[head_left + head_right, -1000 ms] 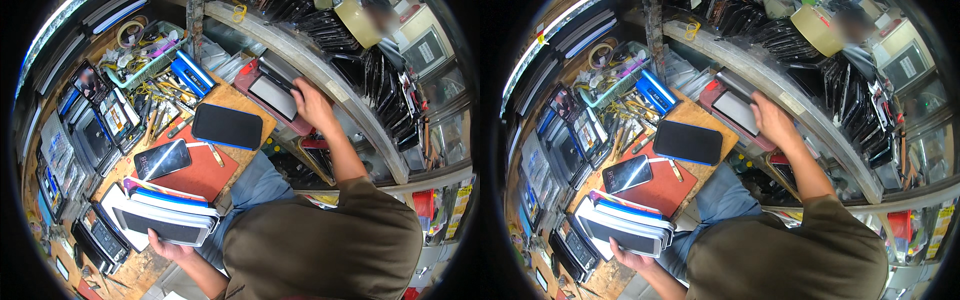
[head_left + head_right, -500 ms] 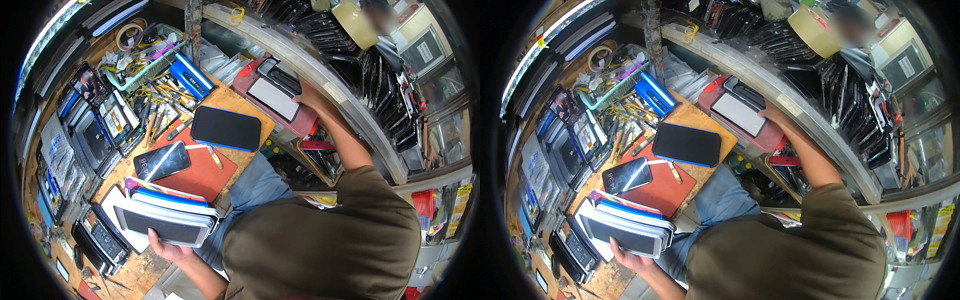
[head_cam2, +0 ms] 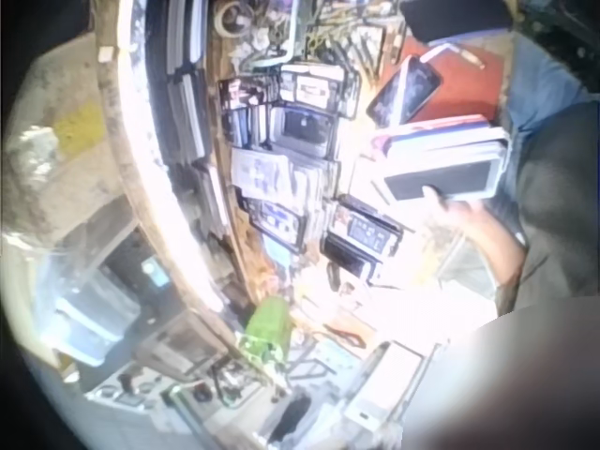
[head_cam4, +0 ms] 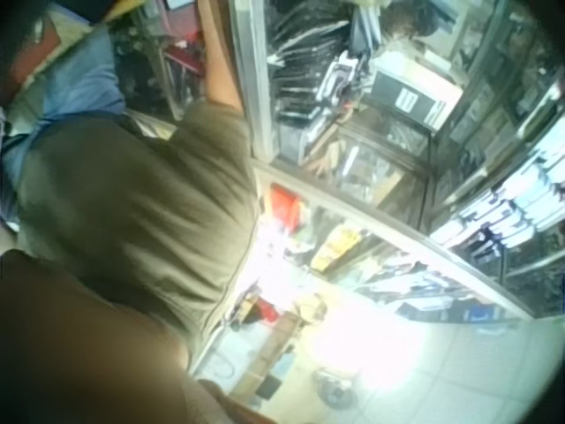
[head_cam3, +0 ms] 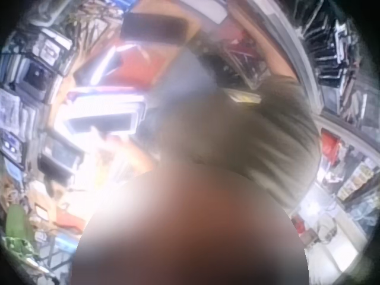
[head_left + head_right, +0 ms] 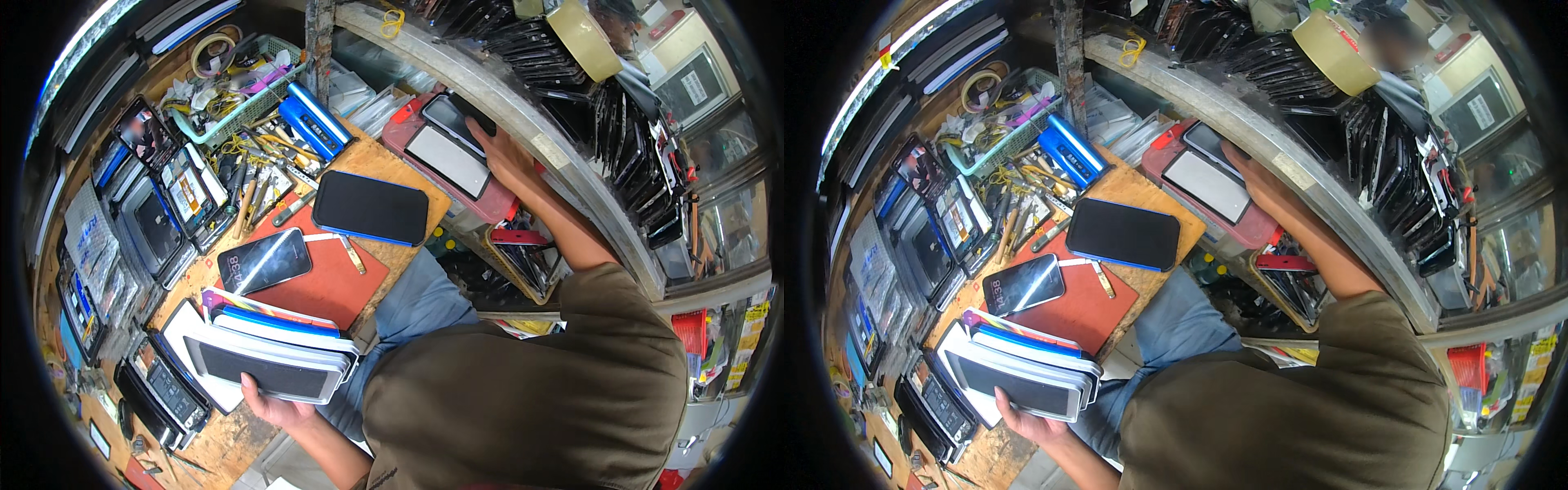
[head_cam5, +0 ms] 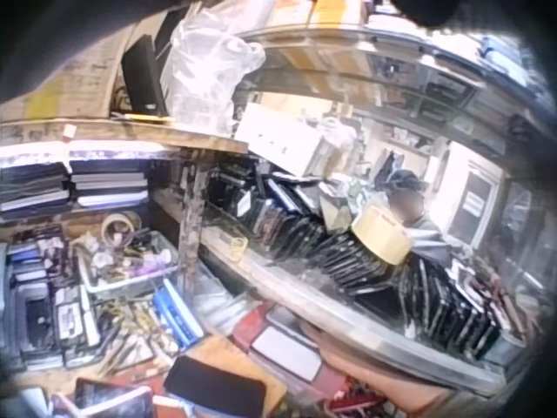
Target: The person organizes several tablet devices on a cluttered workbench, then uses a metal prying tool to carefully open the back casing of a smartphone. They remove the back cover and set it aside, exposing the internal components.
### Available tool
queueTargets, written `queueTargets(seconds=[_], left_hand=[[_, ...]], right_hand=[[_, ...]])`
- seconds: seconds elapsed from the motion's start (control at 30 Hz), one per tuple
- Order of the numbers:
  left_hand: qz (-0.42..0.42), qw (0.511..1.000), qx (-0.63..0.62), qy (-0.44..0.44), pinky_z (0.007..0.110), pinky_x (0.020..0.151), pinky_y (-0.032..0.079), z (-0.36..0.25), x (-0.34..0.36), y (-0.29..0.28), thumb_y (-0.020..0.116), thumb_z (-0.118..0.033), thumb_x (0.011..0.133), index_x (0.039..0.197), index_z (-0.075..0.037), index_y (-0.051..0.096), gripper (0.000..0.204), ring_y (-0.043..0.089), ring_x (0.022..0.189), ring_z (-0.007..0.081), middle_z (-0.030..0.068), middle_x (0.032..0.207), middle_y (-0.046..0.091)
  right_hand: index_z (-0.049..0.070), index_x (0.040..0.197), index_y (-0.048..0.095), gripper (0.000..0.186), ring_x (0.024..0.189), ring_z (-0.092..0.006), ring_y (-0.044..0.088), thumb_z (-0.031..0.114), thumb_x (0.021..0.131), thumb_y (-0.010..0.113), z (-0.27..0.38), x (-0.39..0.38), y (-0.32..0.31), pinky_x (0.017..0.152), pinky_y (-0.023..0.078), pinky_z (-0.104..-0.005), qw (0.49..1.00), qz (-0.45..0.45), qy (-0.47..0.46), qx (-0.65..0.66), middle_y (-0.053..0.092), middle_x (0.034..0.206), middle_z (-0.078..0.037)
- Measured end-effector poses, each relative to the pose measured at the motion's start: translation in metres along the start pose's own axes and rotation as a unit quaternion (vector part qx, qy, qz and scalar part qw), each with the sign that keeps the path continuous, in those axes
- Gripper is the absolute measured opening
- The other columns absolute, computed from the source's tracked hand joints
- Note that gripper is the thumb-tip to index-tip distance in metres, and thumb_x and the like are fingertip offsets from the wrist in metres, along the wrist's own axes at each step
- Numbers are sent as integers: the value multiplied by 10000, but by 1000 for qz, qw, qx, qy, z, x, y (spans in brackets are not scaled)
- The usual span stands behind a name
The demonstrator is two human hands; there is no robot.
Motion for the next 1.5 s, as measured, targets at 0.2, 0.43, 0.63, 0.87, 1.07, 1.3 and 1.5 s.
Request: queueTargets(seconds=[0.2,0.43,0.63,0.87,1.07,1.3,1.5], left_hand=[[-2,1000,5,11,561,1154,471,-1,1,-2,626,-333,1047,1529,6,510,601,613,1340,356,196,1498,609],[-20,999,8,32,544,1143,489,2,-2,2,607,-310,1033,1538,19,477,617,628,1324,372,212,1466,627],[-24,999,19,41,526,1087,550,3,1,8,644,-273,1012,1517,40,465,621,677,1256,371,230,1413,651],[-14,999,9,38,530,1100,540,4,0,7,628,-284,1022,1527,35,453,622,658,1285,372,231,1441,629],[10,999,-19,34,539,1130,508,2,-2,3,577,-308,1050,1564,15,444,621,623,1336,376,216,1505,595],[-5,1000,-14,22,532,1136,497,2,2,3,615,-335,1038,1540,23,480,631,616,1337,360,217,1499,598],[-11,1000,-16,9,530,1135,497,3,3,3,633,-326,1032,1538,25,480,635,625,1316,352,220,1491,600]], right_hand=[[61,1133,770,275,1386,-468,485,76,901,624,14,0,-6,1115,453,-568,998,-14,-62,-3,378,1651,-229],[8,902,810,216,1525,-423,351,147,879,647,23,6,13,1210,322,-586,998,23,-46,-45,281,1743,-164],[-40,868,802,232,1532,-389,333,121,888,637,22,8,13,1246,278,-551,998,-29,-53,-35,324,1716,-156],[-87,959,799,247,1551,-413,282,87,866,650,28,8,15,1250,249,-600,998,-15,-44,-44,291,1720,-183],[-88,950,776,217,1456,-479,416,52,810,686,21,17,4,1172,387,-580,1000,21,5,13,347,1654,-251],[-29,933,676,113,1123,-519,604,77,915,639,10,12,-15,951,464,-608,976,83,68,191,632,1068,-354],[-52,1060,594,242,1045,-555,597,176,1041,516,31,-1,-42,925,459,-603,958,-6,36,284,612,1042,-376]])
Point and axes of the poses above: each hand's wrist, its own x-axis towards the middle knuckle, its own y-axis out of the palm, z = x × y, the point moved 7 cm from there along x, towards the middle knuckle
